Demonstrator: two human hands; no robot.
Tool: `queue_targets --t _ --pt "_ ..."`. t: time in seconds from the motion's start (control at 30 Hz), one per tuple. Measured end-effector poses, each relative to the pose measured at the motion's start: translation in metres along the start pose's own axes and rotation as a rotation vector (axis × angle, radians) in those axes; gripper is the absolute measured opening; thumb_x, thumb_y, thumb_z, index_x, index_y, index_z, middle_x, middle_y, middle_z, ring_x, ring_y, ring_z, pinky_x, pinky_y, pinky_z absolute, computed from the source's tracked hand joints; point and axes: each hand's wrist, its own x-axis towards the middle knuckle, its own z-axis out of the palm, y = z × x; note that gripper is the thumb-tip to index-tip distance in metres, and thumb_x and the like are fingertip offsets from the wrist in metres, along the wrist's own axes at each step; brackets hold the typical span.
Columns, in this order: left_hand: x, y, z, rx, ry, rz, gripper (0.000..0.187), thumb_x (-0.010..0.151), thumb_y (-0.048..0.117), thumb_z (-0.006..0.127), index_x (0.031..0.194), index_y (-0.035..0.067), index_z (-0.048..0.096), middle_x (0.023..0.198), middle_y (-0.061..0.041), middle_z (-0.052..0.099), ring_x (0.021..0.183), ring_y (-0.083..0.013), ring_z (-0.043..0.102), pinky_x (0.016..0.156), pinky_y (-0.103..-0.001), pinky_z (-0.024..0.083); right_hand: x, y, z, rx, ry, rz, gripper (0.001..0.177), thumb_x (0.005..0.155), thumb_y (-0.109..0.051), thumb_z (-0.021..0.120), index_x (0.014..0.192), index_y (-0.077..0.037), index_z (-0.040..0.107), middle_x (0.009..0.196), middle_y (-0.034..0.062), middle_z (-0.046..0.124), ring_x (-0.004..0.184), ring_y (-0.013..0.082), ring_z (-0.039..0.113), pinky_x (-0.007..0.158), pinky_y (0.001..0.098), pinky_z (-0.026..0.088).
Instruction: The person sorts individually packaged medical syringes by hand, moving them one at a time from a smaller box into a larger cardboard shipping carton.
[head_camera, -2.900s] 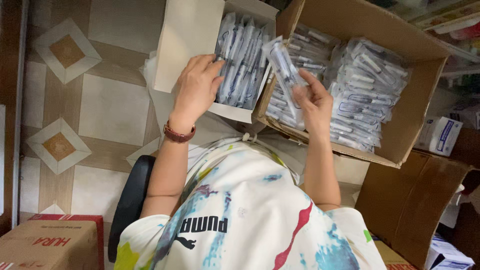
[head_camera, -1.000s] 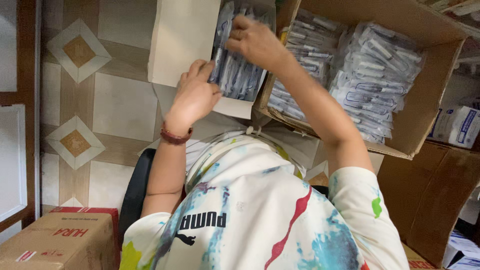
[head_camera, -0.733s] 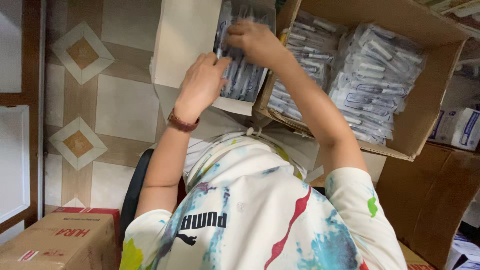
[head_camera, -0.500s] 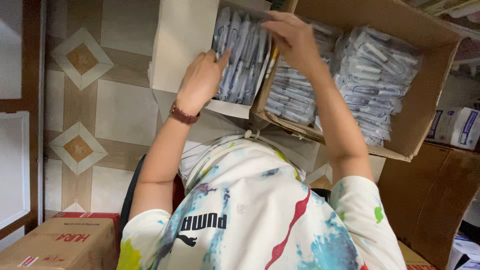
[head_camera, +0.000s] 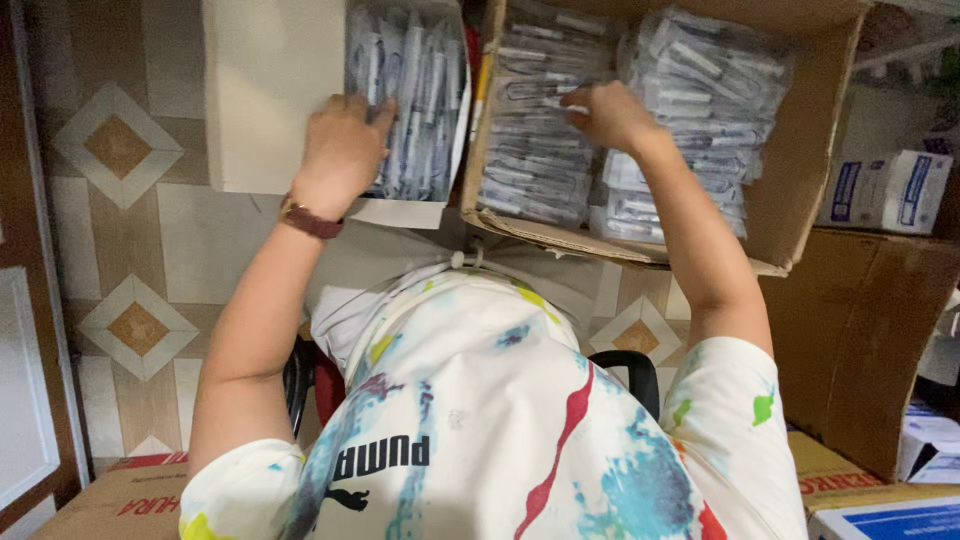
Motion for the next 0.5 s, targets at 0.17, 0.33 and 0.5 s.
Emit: queue_targets --t 0.17,0.33,0.5 --pt "-0.01 0.019 -0.044 -0.09 -0.018 -0.117 0.056 0.084 0.022 0.08 0.136 0.006 0.068 0.103 -0.018 0.066 0.096 -0.0364 0.062 0.074 -0.049 0.051 0.004 0.012 0.04 -0.156 -0.181 0.05 0.038 0.089 -0.018 0.07 0.127 -0.015 0.071 0.116 0.0202 0.072 0.102 0.0418 0.069 0.09 0.051 0.054" --pt "-0.012 0.073 -0.054 -0.39 0.151 -0.087 0.041 0.097 0.014 0.074 0.136 0.003 0.068 0.105 -0.017 0.065 0.097 -0.034 0.061 0.082 -0.048 0.051 0.031 0.053 0.093 -0.377 0.158 -0.079 0.033 0.093 -0.012 0.06 0.124 -0.004 0.066 0.122 0.0234 0.066 0.121 0.0441 0.058 0.094 0.0497 0.053" --pt "-0.021 0.139 -0.039 -0.611 0.197 0.116 0.038 0.091 0.021 0.075 0.125 0.006 0.068 0.124 -0.018 0.062 0.118 -0.0373 0.058 0.099 -0.048 0.049 0.059 0.086 0.112 -0.659 0.045 -0.023 0.03 0.1 -0.015 0.056 0.126 -0.006 0.067 0.127 0.0202 0.065 0.124 0.0379 0.055 0.101 0.0482 0.049"
